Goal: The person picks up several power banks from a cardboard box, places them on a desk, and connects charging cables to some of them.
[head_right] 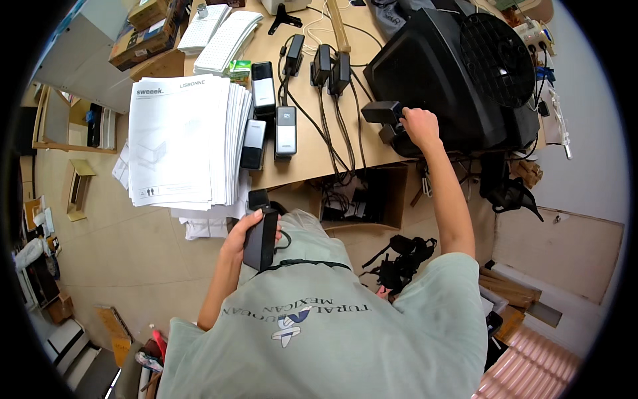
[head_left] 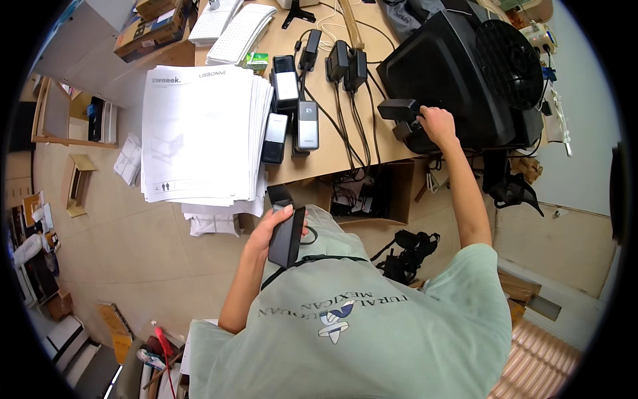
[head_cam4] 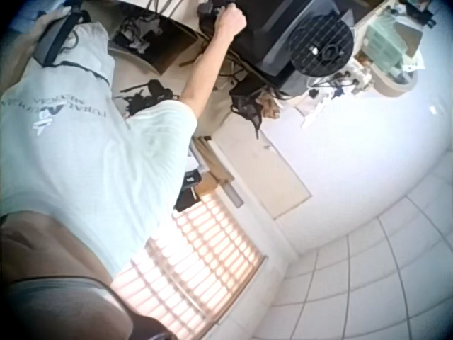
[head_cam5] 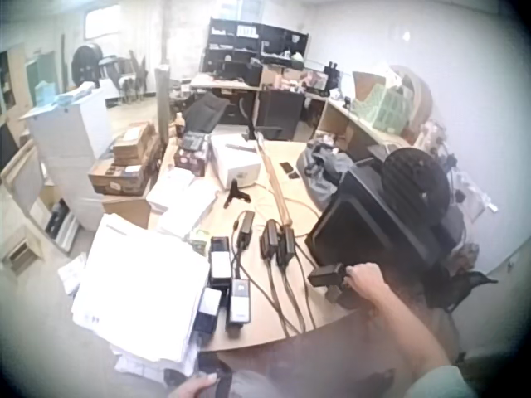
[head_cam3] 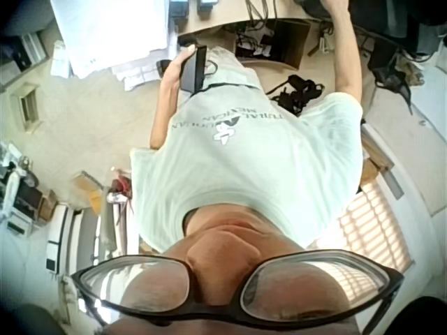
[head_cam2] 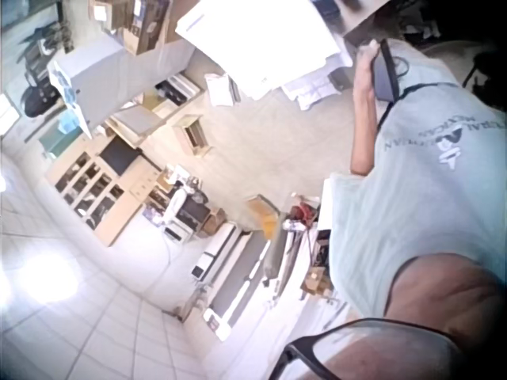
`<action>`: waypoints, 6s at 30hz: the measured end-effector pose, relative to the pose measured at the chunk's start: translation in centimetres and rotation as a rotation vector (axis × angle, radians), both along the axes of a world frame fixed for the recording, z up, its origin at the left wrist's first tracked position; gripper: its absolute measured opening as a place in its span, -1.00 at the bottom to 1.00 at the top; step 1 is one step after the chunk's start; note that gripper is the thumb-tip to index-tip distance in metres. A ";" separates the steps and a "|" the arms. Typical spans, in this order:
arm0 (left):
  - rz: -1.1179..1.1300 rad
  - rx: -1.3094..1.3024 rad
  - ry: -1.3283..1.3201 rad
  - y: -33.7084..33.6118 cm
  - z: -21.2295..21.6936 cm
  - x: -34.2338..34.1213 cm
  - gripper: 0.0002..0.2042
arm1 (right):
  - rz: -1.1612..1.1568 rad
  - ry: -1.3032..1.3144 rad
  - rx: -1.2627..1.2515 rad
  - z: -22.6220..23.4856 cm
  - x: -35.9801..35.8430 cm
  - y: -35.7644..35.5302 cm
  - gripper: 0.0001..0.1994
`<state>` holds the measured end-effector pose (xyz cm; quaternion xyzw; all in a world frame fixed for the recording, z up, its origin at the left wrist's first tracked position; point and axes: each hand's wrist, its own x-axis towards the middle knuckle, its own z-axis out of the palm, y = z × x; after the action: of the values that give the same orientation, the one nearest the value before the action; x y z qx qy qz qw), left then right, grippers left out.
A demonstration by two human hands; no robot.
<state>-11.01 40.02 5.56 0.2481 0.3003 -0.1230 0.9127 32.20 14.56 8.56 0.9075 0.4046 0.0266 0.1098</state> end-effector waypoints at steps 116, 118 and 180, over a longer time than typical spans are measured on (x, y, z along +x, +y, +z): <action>-0.473 0.602 -0.094 6.2 3.4 3.7 -0.50 | -0.932 0.603 1.055 -19.2 -20.0 8.3 -0.71; -0.453 0.590 -0.098 5.8 3.6 4.3 -0.50 | -0.927 0.484 1.046 -19.8 -19.8 7.4 -0.74; -0.547 0.564 0.228 -5.3 -3.7 21.0 -0.56 | -0.339 1.518 0.565 -20.0 -17.7 3.0 -0.52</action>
<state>10.00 34.73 1.87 0.5443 0.3446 -0.3005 0.7034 14.46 17.52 -11.42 0.7209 0.2044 -0.5096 -0.4229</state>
